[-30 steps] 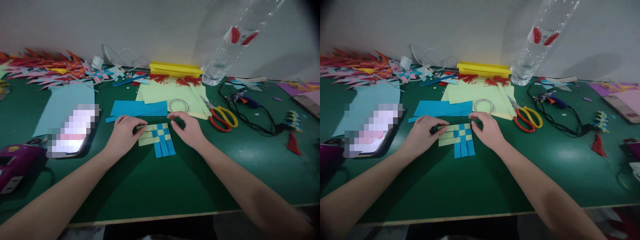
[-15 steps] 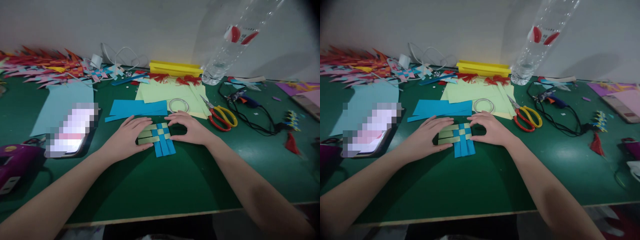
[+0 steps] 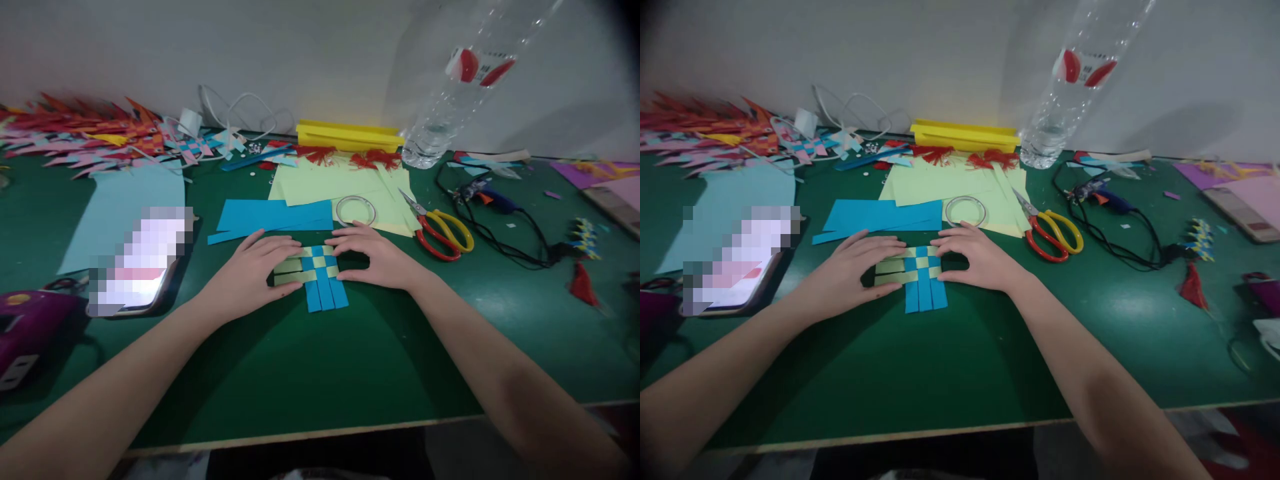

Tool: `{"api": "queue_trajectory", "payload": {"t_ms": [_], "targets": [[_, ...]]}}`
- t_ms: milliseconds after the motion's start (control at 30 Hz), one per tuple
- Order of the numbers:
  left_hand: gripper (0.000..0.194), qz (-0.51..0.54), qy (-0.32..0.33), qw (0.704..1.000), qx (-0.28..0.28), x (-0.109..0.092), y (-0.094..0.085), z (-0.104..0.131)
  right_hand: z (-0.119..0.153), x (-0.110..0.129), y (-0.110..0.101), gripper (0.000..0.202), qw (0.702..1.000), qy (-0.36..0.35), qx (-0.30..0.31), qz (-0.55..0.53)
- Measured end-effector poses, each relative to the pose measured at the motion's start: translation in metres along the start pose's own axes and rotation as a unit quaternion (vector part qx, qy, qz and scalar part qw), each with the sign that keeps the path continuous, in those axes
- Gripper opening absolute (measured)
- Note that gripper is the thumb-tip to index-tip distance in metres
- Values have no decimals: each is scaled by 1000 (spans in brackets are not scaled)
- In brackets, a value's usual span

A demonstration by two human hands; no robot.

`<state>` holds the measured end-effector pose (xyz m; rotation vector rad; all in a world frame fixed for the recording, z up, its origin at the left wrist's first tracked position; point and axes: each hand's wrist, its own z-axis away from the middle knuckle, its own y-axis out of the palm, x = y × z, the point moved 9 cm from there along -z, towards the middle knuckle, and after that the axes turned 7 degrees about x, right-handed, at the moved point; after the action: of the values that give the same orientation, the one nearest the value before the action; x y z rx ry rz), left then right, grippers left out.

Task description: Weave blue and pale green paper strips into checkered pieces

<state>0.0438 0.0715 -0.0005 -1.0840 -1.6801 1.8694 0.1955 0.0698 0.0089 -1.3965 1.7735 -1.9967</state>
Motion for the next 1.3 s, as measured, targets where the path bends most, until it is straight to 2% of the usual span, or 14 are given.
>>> {"api": "queue_trajectory", "payload": {"t_ms": [333,467,600,700,933,1200,1300], "targets": [[48,-3,4,1000,-4,-1,-1,0,-1,0,0,33,1000,-4,-6,4],[57,1,-14,1000,-21,0,-3,0,2,-1,-8,36,998,16,-58,9],[54,6,-50,998,-23,7,-2,-1,5,-2,-17,26,989,47,-126,67],[53,8,-55,998,-13,10,1,-2,5,1,-17,22,982,59,-143,106],[46,49,-30,998,-21,10,2,-4,3,6,-11,23,981,81,-123,126],[41,70,-13,997,-36,8,0,-4,-3,10,5,35,988,74,-59,126],[39,69,-3,997,-40,7,-2,-4,-2,9,5,39,990,81,-65,98]]}}
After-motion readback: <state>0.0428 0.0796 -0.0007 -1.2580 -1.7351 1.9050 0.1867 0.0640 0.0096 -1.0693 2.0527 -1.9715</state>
